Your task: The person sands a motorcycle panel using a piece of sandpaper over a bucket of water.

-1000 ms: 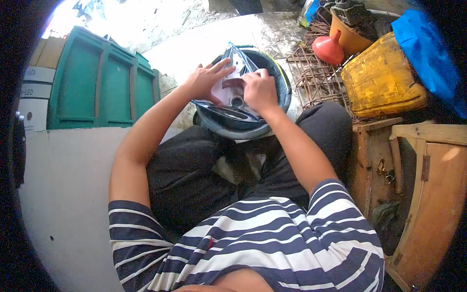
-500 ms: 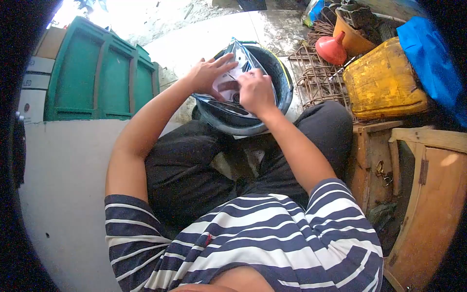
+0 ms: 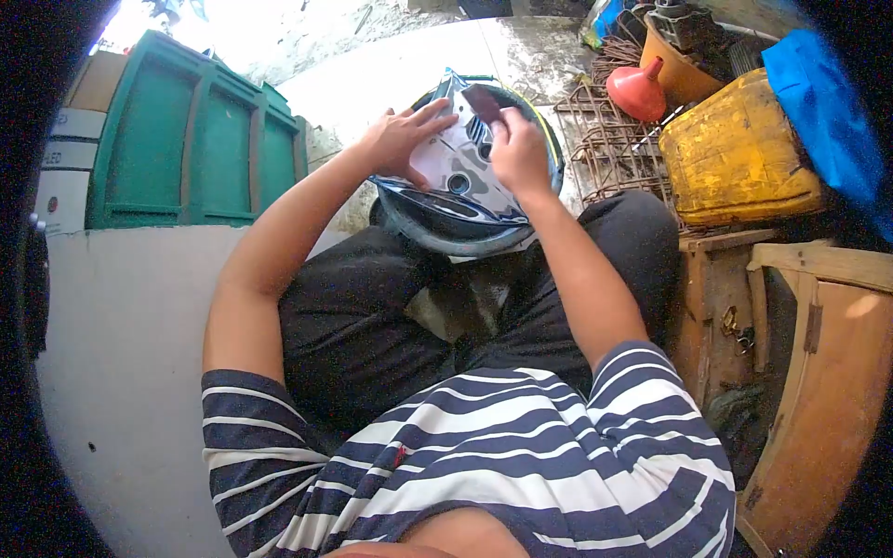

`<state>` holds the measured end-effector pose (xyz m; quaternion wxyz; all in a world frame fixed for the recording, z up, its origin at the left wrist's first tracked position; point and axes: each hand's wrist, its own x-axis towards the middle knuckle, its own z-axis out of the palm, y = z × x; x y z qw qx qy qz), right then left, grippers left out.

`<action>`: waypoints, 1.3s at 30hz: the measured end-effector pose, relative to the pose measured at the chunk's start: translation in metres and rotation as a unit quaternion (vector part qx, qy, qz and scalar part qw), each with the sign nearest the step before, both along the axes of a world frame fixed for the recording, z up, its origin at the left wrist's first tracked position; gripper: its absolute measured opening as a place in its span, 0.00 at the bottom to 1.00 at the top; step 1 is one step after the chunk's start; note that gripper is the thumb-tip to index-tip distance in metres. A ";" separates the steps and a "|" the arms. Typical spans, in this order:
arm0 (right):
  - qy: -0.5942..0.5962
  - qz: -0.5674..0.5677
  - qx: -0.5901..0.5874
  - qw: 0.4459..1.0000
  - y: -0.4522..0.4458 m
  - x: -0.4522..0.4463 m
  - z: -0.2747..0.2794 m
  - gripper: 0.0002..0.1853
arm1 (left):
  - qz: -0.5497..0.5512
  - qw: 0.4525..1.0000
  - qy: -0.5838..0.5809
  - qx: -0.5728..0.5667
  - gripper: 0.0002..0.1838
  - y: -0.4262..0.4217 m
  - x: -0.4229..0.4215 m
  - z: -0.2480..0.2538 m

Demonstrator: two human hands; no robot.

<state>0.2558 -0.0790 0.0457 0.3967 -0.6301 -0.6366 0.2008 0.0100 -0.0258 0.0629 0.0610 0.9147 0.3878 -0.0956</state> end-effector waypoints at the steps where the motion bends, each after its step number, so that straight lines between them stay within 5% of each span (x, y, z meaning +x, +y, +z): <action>1: -0.014 0.029 0.009 0.999 -0.006 -0.006 -0.001 0.11 | 0.001 1.000 0.002 0.004 0.78 0.000 -0.001 -0.002; 6: -0.111 0.185 0.131 0.968 -0.016 -0.016 -0.022 0.09 | -0.007 1.000 0.004 0.003 0.78 -0.001 0.000 -0.003; 9: -0.087 0.135 0.043 0.986 -0.010 -0.008 -0.022 0.09 | -0.007 1.000 -0.007 0.004 0.77 0.001 -0.001 -0.004; 13: -0.095 0.194 0.127 0.968 -0.017 -0.016 -0.025 0.09 | -0.005 1.000 0.002 -0.002 0.78 0.002 0.000 -0.005; 23: -0.098 0.207 0.084 0.970 -0.014 -0.010 -0.022 0.05 | -0.006 1.000 0.003 -0.009 0.78 0.001 0.001 0.001; 26: -0.072 0.116 0.030 0.990 -0.004 -0.002 -0.024 0.05 | -0.005 1.000 -0.011 0.002 0.78 -0.003 -0.002 -0.004; 30: -0.113 0.209 0.107 0.966 -0.011 -0.010 -0.023 0.08 | -0.003 1.000 -0.008 -0.005 0.79 0.004 -0.001 -0.007; 34: -0.097 0.132 0.058 0.985 -0.009 -0.006 -0.016 0.07 | -0.004 1.000 -0.016 -0.002 0.79 0.001 -0.001 -0.006; 39: -0.091 0.207 0.114 0.967 -0.016 -0.014 -0.029 0.09 | -0.009 1.000 -0.012 0.002 0.80 0.002 0.000 -0.010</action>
